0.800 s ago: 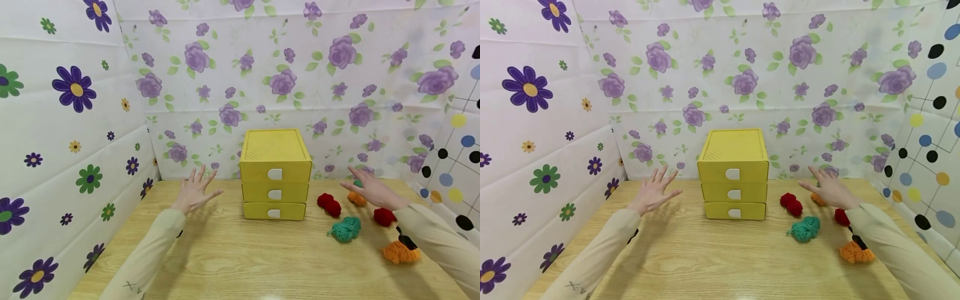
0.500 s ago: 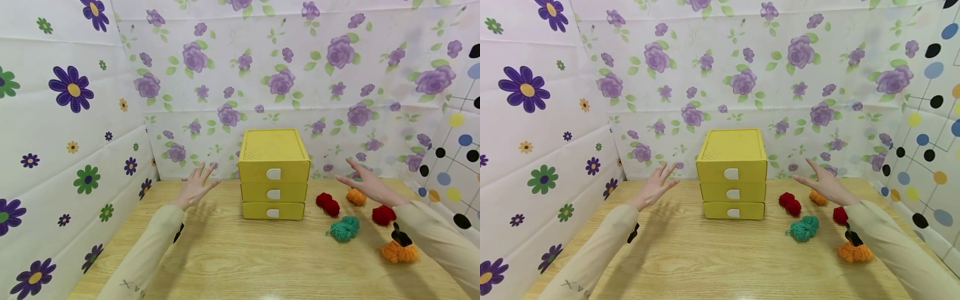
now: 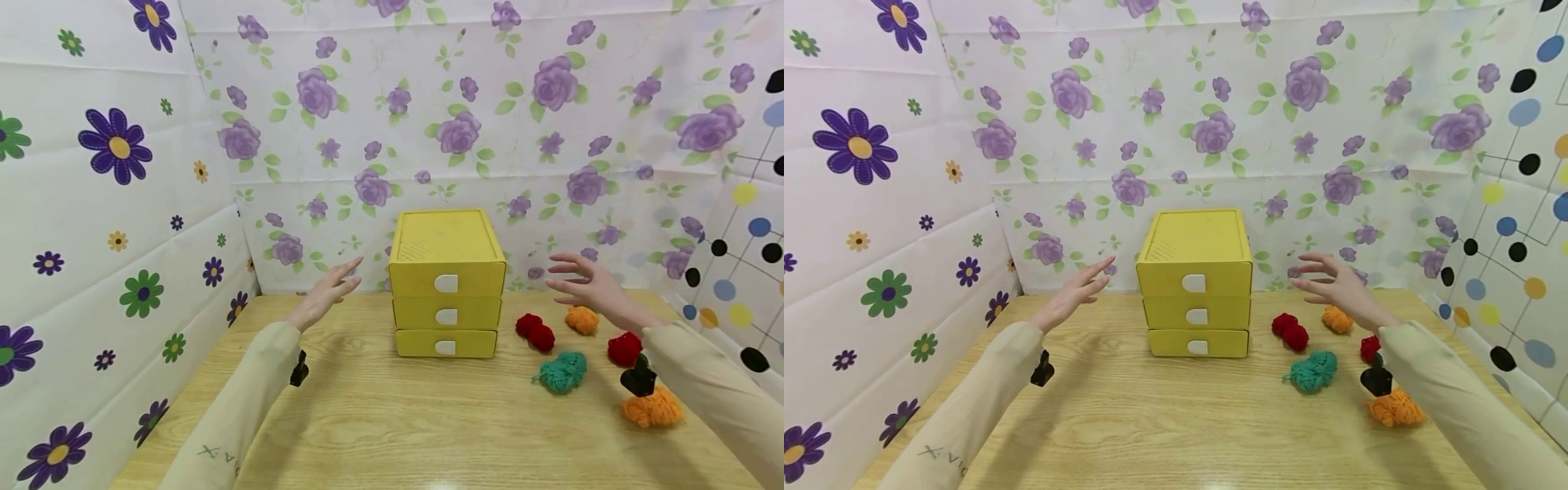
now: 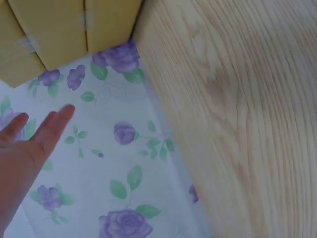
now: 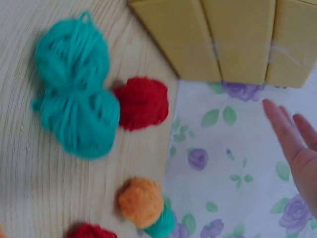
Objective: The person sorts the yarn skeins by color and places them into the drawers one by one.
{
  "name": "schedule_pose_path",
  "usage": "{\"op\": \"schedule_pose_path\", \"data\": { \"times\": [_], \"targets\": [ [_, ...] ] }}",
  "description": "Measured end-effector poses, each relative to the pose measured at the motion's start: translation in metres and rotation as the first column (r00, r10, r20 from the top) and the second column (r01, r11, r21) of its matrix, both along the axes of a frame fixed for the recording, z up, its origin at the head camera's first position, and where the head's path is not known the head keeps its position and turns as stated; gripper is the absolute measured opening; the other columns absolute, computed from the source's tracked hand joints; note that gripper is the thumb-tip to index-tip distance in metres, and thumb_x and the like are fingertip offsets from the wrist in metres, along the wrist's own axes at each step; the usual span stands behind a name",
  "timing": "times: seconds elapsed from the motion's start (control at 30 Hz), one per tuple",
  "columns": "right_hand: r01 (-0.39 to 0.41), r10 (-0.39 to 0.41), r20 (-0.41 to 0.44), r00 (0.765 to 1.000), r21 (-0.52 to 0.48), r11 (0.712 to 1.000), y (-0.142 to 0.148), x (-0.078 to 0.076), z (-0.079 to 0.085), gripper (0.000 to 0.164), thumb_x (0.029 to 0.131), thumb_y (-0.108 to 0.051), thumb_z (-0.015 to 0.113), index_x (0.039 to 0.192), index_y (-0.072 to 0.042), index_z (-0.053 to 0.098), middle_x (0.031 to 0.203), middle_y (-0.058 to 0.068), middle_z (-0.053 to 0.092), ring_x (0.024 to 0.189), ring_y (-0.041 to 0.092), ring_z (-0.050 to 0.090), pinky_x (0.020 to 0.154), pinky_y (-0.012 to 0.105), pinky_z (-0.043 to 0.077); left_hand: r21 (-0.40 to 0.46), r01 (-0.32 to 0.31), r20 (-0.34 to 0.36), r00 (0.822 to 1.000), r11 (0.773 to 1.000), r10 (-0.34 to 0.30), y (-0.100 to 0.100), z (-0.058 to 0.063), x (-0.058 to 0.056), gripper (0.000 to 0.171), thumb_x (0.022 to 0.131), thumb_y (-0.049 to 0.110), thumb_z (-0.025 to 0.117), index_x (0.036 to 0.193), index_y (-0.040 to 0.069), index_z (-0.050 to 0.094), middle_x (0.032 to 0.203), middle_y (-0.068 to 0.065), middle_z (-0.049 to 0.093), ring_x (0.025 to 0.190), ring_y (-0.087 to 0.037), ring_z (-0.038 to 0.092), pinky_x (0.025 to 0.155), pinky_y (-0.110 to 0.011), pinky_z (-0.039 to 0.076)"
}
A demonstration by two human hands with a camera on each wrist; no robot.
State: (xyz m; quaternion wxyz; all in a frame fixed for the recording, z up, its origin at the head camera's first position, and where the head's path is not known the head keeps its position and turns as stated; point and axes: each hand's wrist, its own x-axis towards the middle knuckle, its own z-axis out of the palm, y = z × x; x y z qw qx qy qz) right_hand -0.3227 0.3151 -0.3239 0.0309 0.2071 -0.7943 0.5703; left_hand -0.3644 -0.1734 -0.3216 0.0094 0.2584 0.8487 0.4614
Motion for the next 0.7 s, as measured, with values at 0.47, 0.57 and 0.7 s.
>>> {"op": "schedule_pose_path", "data": {
  "times": [0.47, 0.57, 0.7],
  "targets": [
    [-0.129, 0.124, -0.040, 0.992, -0.193, 0.973, -0.032, 0.010, 0.011, 0.042, 0.088, -0.004, 0.059, 0.128, -0.001, 0.048, 0.122, 0.024, 0.048, 0.104, 0.031, 0.054, 0.078, 0.040, 0.046, 0.396, 0.079, 0.009, 0.996, 0.915, -0.090, 0.019, 0.011, -0.006, 0.049, 0.092, 0.017, 0.056, 0.138, 0.010, 0.040, 0.139, -0.007, 0.032, 0.114, -0.035, 0.041, 0.087, -0.044, 0.042],
    [-0.169, 0.165, -0.037, 0.986, -0.214, 0.962, -0.041, 0.012, 0.014, 0.041, 0.087, -0.002, 0.060, 0.127, 0.001, 0.050, 0.120, 0.025, 0.050, 0.104, 0.033, 0.053, 0.079, 0.040, 0.045, 0.416, 0.068, 0.023, 0.996, 0.907, -0.085, 0.023, 0.013, -0.005, 0.049, 0.091, 0.016, 0.057, 0.137, 0.011, 0.041, 0.138, -0.005, 0.034, 0.115, -0.033, 0.042, 0.086, -0.043, 0.043],
    [-0.164, 0.160, -0.035, 0.987, -0.188, 0.968, -0.052, 0.014, 0.018, 0.040, 0.087, -0.003, 0.060, 0.125, 0.002, 0.052, 0.116, 0.024, 0.054, 0.102, 0.031, 0.055, 0.078, 0.038, 0.047, 0.443, 0.057, 0.039, 0.996, 0.895, -0.083, 0.027, 0.014, -0.005, 0.047, 0.092, 0.015, 0.056, 0.137, 0.011, 0.042, 0.139, -0.006, 0.034, 0.116, -0.030, 0.041, 0.086, -0.042, 0.043]
  ]
}}
